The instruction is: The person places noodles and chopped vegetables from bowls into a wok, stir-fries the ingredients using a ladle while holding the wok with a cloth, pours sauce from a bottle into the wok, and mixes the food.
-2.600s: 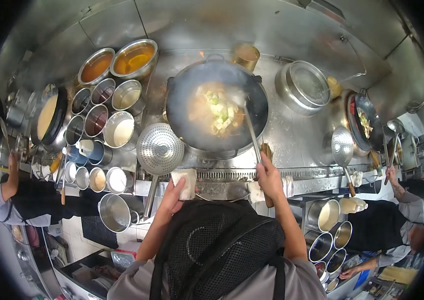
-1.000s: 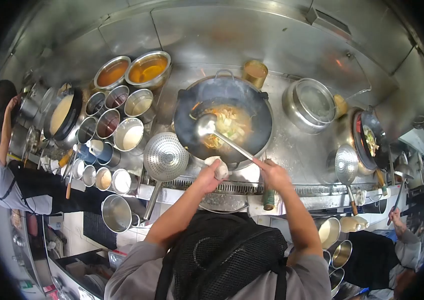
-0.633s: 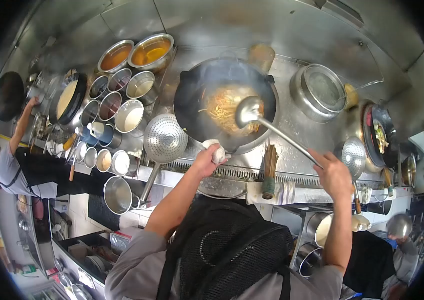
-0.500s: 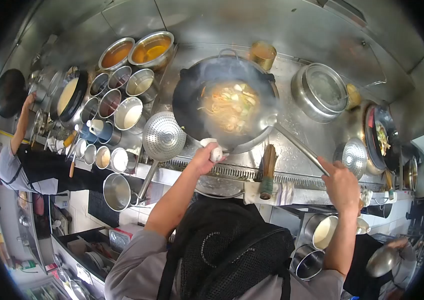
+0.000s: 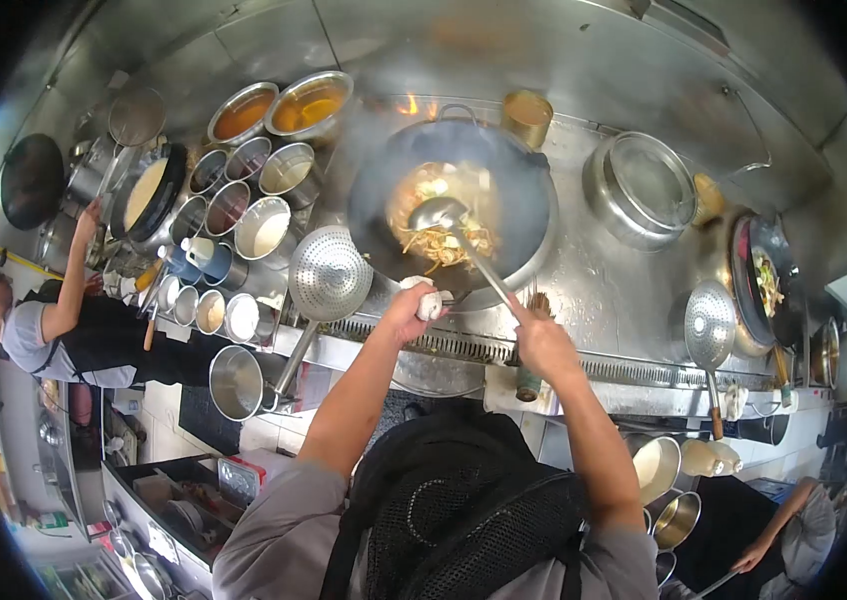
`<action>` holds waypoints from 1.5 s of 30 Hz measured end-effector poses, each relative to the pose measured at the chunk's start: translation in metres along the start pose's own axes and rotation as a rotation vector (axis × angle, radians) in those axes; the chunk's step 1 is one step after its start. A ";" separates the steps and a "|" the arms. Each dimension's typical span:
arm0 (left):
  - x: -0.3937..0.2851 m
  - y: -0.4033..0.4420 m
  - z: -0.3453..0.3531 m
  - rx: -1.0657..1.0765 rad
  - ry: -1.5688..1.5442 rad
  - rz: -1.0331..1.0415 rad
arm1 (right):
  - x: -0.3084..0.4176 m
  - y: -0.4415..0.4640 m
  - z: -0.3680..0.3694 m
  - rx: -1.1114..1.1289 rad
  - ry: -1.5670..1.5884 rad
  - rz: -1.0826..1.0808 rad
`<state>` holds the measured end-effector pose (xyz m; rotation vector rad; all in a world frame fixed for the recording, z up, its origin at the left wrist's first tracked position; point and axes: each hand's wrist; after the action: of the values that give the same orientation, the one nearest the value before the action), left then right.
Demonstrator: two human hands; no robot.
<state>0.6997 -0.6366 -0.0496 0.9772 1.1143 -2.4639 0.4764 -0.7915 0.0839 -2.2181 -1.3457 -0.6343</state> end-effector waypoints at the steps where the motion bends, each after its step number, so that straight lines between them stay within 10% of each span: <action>1: 0.003 0.000 0.000 -0.015 -0.009 0.034 | -0.017 0.003 0.020 0.017 0.021 -0.064; 6: 0.020 -0.071 0.015 -0.139 -0.023 0.092 | 0.022 -0.057 -0.098 0.180 -0.322 0.040; 45: 0.057 -0.099 -0.010 -0.117 -0.007 0.198 | 0.041 -0.054 -0.033 0.030 -0.412 -0.093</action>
<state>0.6141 -0.5605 -0.0370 0.9914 1.0898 -2.2193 0.4399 -0.7612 0.1429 -2.3570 -1.6493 -0.1866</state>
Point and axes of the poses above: each hand's wrist, its own y-axis towards the middle knuckle, its own z-axis out of the palm, x = y × z, and after that the axes turned 11 degrees about y, right-handed
